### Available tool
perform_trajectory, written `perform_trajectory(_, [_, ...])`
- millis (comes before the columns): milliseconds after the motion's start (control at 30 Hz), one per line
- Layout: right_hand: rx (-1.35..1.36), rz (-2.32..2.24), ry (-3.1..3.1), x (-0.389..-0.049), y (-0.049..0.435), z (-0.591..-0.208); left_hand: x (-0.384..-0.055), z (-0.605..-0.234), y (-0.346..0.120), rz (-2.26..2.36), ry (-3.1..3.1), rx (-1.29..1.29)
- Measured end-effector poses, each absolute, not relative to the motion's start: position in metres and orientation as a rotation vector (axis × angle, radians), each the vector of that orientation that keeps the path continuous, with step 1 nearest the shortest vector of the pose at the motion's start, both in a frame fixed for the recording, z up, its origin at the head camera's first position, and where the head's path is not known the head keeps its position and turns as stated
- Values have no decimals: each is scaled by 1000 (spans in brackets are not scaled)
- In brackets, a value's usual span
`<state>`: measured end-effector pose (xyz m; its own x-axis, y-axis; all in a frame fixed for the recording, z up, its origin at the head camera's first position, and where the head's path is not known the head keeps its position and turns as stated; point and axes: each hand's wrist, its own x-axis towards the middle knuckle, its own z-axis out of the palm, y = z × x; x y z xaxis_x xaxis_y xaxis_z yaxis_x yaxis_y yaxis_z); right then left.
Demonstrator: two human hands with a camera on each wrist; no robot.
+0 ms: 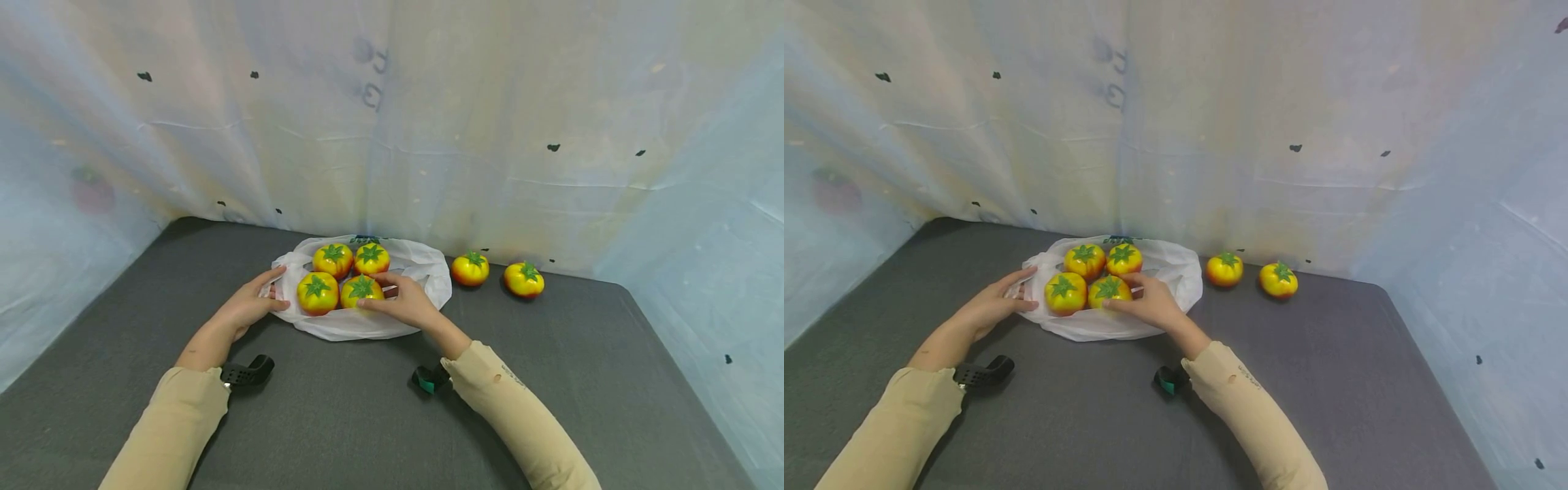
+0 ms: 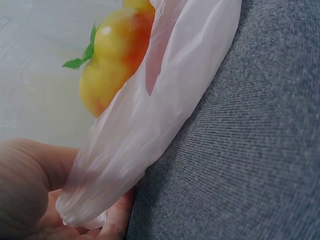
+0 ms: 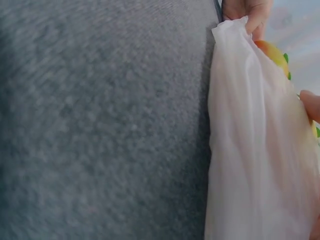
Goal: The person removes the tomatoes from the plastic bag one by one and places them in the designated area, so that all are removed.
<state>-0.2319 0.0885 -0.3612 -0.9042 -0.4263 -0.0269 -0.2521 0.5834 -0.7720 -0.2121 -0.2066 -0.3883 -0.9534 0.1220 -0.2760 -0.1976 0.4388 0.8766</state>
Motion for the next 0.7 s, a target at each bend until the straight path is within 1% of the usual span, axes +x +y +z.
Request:
perform_trajectory(167, [-526,-1252,2629,-231,93,-357,-212,-390,-207,1524,2415,-39])
perform_trajectory(700, [-536,-1321,2611,-228,114,-345,-211,-385,-206,1516,2376,-53])
